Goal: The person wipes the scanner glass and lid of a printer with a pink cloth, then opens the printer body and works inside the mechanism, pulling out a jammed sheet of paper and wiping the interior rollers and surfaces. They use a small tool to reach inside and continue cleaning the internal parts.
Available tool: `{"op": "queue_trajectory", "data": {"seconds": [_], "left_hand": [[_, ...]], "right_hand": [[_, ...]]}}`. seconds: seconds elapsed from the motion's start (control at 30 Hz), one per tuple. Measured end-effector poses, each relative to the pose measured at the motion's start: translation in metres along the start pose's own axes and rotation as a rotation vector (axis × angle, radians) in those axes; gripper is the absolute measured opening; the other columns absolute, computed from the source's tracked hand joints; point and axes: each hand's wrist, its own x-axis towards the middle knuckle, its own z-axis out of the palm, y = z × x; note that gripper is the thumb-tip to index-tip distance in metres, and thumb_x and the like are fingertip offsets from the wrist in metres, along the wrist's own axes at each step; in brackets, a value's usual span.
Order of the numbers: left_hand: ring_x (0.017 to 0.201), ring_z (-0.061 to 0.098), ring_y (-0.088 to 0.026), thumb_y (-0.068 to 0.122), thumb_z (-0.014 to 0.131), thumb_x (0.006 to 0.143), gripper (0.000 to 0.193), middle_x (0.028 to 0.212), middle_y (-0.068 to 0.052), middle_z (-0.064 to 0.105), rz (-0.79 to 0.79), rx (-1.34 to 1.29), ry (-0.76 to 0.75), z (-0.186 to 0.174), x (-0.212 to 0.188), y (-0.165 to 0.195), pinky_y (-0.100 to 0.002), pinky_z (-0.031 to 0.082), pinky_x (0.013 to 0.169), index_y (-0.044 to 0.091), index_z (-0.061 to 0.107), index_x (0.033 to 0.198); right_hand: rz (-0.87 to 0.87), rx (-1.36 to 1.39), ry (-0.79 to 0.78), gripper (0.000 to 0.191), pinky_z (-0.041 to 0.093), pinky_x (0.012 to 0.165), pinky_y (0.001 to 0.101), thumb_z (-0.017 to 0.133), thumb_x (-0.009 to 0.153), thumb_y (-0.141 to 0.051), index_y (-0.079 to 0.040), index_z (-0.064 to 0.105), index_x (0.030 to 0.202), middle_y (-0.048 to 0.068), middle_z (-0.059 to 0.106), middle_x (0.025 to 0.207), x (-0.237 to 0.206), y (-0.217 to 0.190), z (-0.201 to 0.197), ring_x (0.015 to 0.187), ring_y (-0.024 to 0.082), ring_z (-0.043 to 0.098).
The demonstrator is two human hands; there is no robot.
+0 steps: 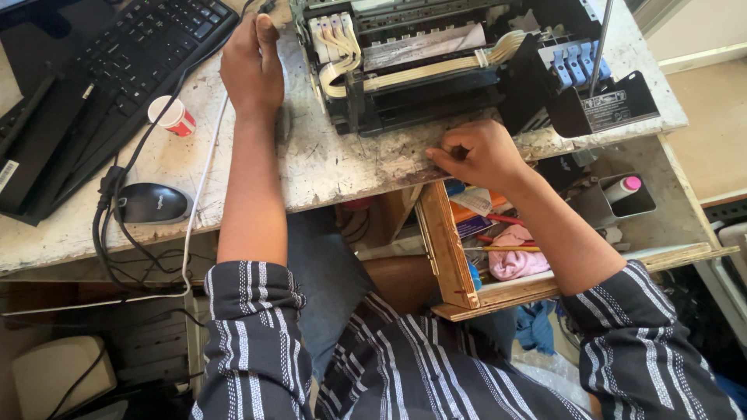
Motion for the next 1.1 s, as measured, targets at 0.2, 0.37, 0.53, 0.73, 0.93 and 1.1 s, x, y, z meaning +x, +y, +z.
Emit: {"op": "queue_trajectory", "data": {"seconds": [0.2, 0.37, 0.53, 0.73, 0.93, 1.1], "left_hand": [[0.084, 0.065, -0.042, 0.052, 0.036, 0.114, 0.056, 0.086, -0.014, 0.068, 0.000, -0.015, -0.002, 0.000, 0.000, 0.000, -0.050, 0.049, 0.069, 0.007, 0.060, 0.092], [0.083, 0.065, -0.042, 0.051, 0.036, 0.114, 0.056, 0.086, -0.015, 0.067, -0.006, -0.010, -0.011, 0.001, 0.000, -0.001, -0.050, 0.048, 0.068, 0.006, 0.060, 0.092], [0.084, 0.065, -0.042, 0.051, 0.035, 0.115, 0.056, 0.087, -0.014, 0.069, 0.000, -0.019, 0.004, 0.001, 0.000, -0.004, -0.050, 0.048, 0.068, 0.007, 0.061, 0.092], [0.086, 0.066, -0.043, 0.048, 0.036, 0.116, 0.052, 0.089, -0.016, 0.069, 0.033, -0.040, -0.008, 0.000, -0.002, -0.005, -0.051, 0.048, 0.070, 0.006, 0.062, 0.103], [0.086, 0.067, -0.042, 0.045, 0.037, 0.115, 0.048, 0.090, -0.015, 0.071, 0.020, -0.031, 0.006, -0.004, 0.000, -0.001, -0.051, 0.049, 0.070, 0.007, 0.062, 0.101], [0.084, 0.065, -0.042, 0.044, 0.041, 0.113, 0.046, 0.087, -0.016, 0.069, -0.037, 0.014, -0.009, -0.003, 0.002, 0.001, -0.052, 0.047, 0.069, 0.006, 0.061, 0.095]], "right_hand": [[0.017, 0.000, -0.009, 0.035, 0.044, 0.050, 0.0367, 0.082, 0.089, -0.022, -0.006, 0.061, 0.067, 0.008, 0.059, 0.062, -0.001, 0.001, 0.000, 0.055, 0.027, 0.060], [0.017, 0.008, -0.006, 0.034, 0.045, 0.050, 0.0364, 0.082, 0.089, -0.023, -0.006, 0.062, 0.068, 0.008, 0.059, 0.062, -0.001, 0.001, 0.000, 0.055, 0.026, 0.061], [-0.079, -0.063, 0.032, 0.028, 0.050, 0.053, 0.0342, 0.080, 0.096, -0.021, -0.005, 0.066, 0.078, 0.007, 0.066, 0.075, 0.006, -0.012, -0.012, 0.059, 0.022, 0.065], [-0.226, -0.256, 0.159, 0.039, 0.053, 0.100, 0.0432, 0.084, 0.096, -0.029, -0.002, 0.069, 0.119, 0.013, 0.067, 0.119, 0.030, -0.028, -0.045, 0.112, 0.033, 0.064], [-0.196, -0.359, 0.018, 0.072, 0.043, 0.108, 0.0487, 0.092, 0.085, -0.046, 0.001, 0.066, 0.133, 0.018, 0.060, 0.132, 0.073, -0.013, -0.037, 0.125, 0.038, 0.055], [-0.235, -0.379, 0.004, 0.062, 0.045, 0.108, 0.0476, 0.093, 0.075, -0.039, -0.006, 0.069, 0.122, 0.015, 0.062, 0.127, 0.090, 0.012, -0.027, 0.124, 0.038, 0.056]]}}
